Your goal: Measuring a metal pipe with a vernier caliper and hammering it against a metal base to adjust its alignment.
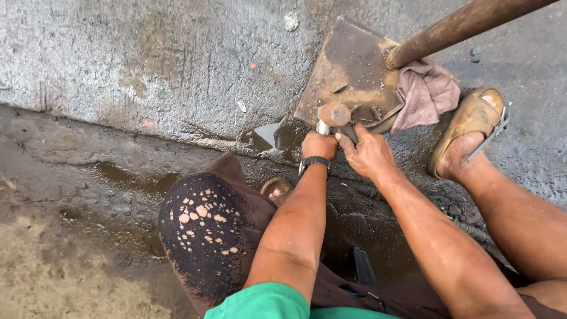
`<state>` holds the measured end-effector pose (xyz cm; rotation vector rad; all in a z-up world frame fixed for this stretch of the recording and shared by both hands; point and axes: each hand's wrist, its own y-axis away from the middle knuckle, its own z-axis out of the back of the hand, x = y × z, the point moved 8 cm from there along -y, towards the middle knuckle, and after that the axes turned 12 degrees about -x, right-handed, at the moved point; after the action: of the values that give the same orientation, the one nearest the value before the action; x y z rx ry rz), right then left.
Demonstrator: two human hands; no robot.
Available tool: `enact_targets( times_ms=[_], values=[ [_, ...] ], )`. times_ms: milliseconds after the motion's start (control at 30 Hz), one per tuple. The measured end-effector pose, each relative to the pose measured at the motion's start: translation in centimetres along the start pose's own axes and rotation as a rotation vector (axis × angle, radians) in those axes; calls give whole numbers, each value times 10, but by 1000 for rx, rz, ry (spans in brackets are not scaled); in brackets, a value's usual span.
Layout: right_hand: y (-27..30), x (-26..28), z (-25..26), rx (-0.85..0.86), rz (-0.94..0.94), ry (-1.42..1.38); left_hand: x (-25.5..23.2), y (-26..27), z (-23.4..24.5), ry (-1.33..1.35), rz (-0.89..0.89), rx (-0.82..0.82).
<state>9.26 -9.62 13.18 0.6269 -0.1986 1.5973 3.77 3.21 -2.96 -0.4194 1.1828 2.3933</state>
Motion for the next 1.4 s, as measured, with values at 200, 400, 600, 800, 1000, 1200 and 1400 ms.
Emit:
enact_targets(
  times_ms=[200, 400, 600, 800, 1000, 1200, 1400],
  values=[
    [2, -14, -22, 42, -152, -16, 10, -12, -17, 60, -3, -52],
    [17, -72, -11, -47, -349, -35, -10, 17, 25, 134, 15, 11],
    [26, -155, -36, -128, -511, -164, -88, 125, 103, 489, -449, -21],
    [13, -158, -47, -142, -365, -363, -154, 221, 169, 717, -1175, -69],
    [6, -147, -48, -157, -541, -275, -172, 264, 210, 772, -1360, -134],
    [-11, -236, -100, -188, -573, -203, -157, 243, 194, 747, -1369, -159],
    [-1, -176, -66, -146, -511, -285, -134, 200, 167, 622, -1265, -205]
  ],
)
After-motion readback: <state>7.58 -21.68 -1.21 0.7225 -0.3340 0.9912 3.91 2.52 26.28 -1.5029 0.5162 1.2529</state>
